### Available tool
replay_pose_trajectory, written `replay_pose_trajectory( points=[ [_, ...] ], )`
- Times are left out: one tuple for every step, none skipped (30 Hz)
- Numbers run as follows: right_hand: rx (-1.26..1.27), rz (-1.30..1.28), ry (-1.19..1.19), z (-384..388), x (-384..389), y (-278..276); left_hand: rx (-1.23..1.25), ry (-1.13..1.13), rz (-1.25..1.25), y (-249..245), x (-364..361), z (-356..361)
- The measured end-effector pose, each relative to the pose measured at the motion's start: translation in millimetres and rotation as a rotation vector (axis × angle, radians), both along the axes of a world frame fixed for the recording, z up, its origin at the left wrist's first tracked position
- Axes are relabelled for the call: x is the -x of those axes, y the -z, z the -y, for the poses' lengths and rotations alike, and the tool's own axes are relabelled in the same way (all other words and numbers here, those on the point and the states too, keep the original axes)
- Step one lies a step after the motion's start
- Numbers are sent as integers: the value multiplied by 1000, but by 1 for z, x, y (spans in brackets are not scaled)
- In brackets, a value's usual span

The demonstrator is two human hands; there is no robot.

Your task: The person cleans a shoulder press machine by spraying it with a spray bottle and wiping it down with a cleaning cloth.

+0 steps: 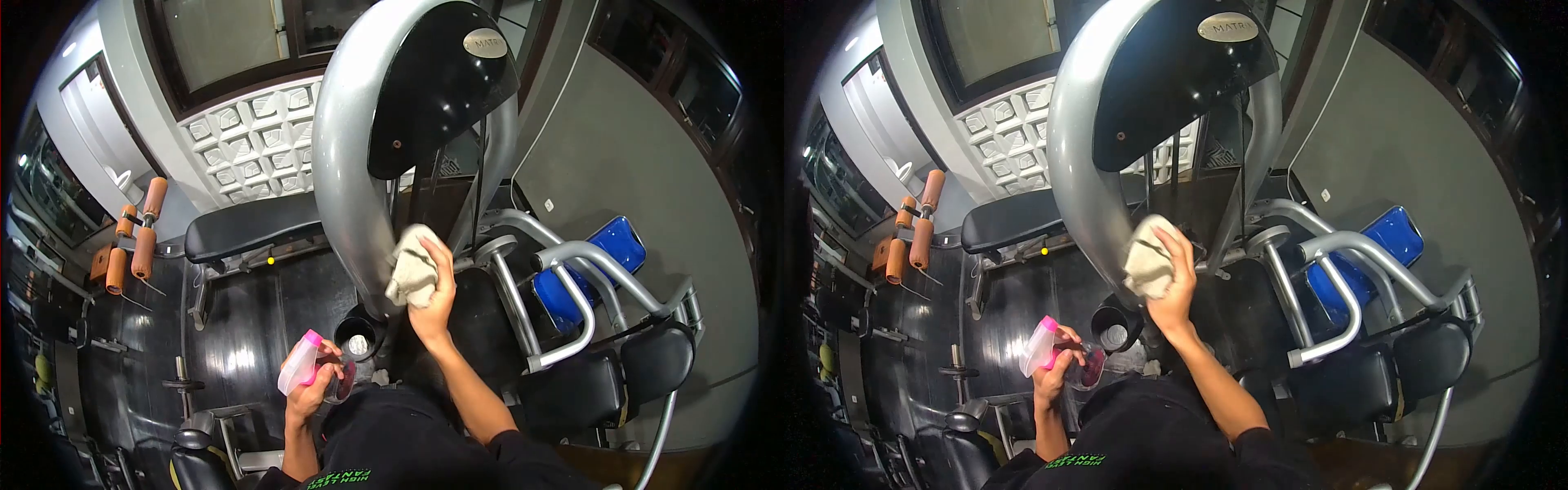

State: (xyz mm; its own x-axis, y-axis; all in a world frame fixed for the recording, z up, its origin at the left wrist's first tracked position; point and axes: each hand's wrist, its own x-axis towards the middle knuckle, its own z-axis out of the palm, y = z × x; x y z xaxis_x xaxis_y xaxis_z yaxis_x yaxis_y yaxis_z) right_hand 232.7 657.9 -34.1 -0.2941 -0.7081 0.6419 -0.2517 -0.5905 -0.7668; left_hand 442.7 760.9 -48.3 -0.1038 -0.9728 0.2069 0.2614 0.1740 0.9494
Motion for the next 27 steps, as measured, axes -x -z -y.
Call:
replay_pose_trajectory(
  points=[
    [79,-99,-3,4,-4,-18,-1,11,-12,2,0,-1],
    [160,-198,-7,6,-8,-31,0,19,-24,4,1,-1],
    [172,-295,-3,3,-14,-42,-1,18,-23,6,1,-1],
    [229,-392,23,7,-19,-37,15,19,-7,8,1,-1],
    [254,-427,79,8,-18,-20,31,18,9,10,1,-2],
    [279,-461,132,6,-18,4,29,11,10,12,0,-4],
    [256,-433,142,-2,-16,22,30,-1,44,14,-1,-5],
    [232,-405,129,-11,-14,47,31,-12,79,15,-2,-7],
    [251,-440,138,-21,-10,70,35,-18,74,16,-3,-8],
    [207,-483,140,-35,-8,93,37,-22,75,19,-6,-10],
    [135,-492,119,-46,-4,115,14,-26,49,22,-8,-12],
    [38,-493,121,-55,0,137,-10,-32,23,25,-10,-15],
    [-69,-418,113,-65,2,139,-11,-40,20,25,-12,-17],
    [-173,-343,101,-68,5,140,-2,-53,7,26,-13,-18],
    [-131,-336,150,-69,6,141,4,-67,-7,27,-15,-21],
    [-80,-305,177,-67,2,126,1,-77,-11,28,-17,-23],
    [-13,-295,146,-63,-2,109,7,-99,-23,30,-19,-25],
    [53,-284,115,-59,-6,94,14,-121,-34,31,-21,-26],
    [127,-387,84,-54,-10,81,14,-130,-38,32,-21,-28],
    [203,-489,53,-48,-14,70,17,-144,-49,32,-22,-30],
    [322,-634,-31,-38,-18,60,19,-157,-60,32,-21,-32],
    [300,-759,-126,-34,-27,45,19,-163,-64,32,-21,-33],
    [231,-856,-175,-28,-38,35,19,-170,-71,31,-20,-34],
    [160,-953,-223,-25,-48,31,19,-177,-78,31,-20,-36],
    [161,-957,-227,-23,-58,37,18,-181,-83,32,-20,-37],
    [74,-1117,-142,-19,-67,48,26,-185,-78,32,-20,-38],
    [-17,-1273,-54,-15,-74,58,33,-188,-73,33,-20,-39]
  ],
)
